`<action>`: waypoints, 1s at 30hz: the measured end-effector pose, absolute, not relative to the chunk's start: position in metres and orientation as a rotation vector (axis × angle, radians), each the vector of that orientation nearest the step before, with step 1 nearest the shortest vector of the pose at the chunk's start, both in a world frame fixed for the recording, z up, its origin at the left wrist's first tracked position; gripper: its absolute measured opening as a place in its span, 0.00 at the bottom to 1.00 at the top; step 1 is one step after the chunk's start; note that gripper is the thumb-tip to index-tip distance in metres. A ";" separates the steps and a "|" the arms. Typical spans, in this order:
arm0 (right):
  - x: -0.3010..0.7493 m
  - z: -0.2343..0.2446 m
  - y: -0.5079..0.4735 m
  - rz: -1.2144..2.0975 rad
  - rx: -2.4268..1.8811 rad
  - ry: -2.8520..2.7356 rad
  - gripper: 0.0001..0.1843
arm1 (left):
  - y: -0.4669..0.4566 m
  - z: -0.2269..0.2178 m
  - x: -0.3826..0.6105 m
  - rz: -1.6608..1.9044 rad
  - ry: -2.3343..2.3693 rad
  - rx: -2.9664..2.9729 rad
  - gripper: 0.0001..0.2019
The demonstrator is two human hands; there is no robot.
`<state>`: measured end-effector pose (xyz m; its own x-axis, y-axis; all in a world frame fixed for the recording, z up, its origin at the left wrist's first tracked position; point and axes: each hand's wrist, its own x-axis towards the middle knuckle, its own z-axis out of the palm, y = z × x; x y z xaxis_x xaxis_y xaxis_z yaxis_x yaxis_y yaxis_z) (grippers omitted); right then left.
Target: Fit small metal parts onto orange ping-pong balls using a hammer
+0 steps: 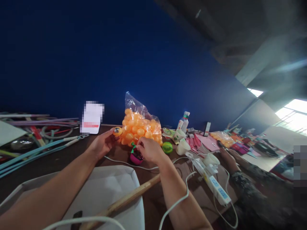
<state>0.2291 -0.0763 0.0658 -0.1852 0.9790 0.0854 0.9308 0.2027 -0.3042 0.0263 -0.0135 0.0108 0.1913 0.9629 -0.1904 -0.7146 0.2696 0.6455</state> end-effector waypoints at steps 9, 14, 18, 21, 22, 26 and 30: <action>0.208 0.068 -0.082 0.768 -1.229 -1.603 0.09 | -0.012 0.005 0.025 1.206 0.561 0.546 0.11; 0.189 0.069 -0.085 1.089 -1.044 -1.322 0.12 | -0.015 0.004 0.025 1.155 0.564 0.666 0.14; 0.183 0.061 -0.080 1.234 -1.001 -1.126 0.13 | -0.020 0.009 0.025 1.060 0.518 0.771 0.19; 0.183 0.057 -0.077 1.319 -0.972 -1.073 0.12 | -0.020 0.008 0.025 1.030 0.515 0.790 0.19; 0.183 0.056 -0.077 1.343 -0.962 -1.062 0.12 | -0.020 0.007 0.025 1.026 0.511 0.798 0.19; 0.184 0.055 -0.075 1.440 -0.955 -0.984 0.14 | -0.017 0.002 0.026 1.010 0.502 0.843 0.22; 0.185 0.054 -0.072 1.543 -0.965 -0.868 0.15 | -0.014 -0.002 0.027 1.005 0.516 0.833 0.21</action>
<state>0.1852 -0.0720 0.0540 -0.1029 0.9854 -0.1355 -0.3960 -0.1655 -0.9032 0.0268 -0.0142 -0.0017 0.4602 0.8878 -0.0083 -0.5241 0.2792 0.8046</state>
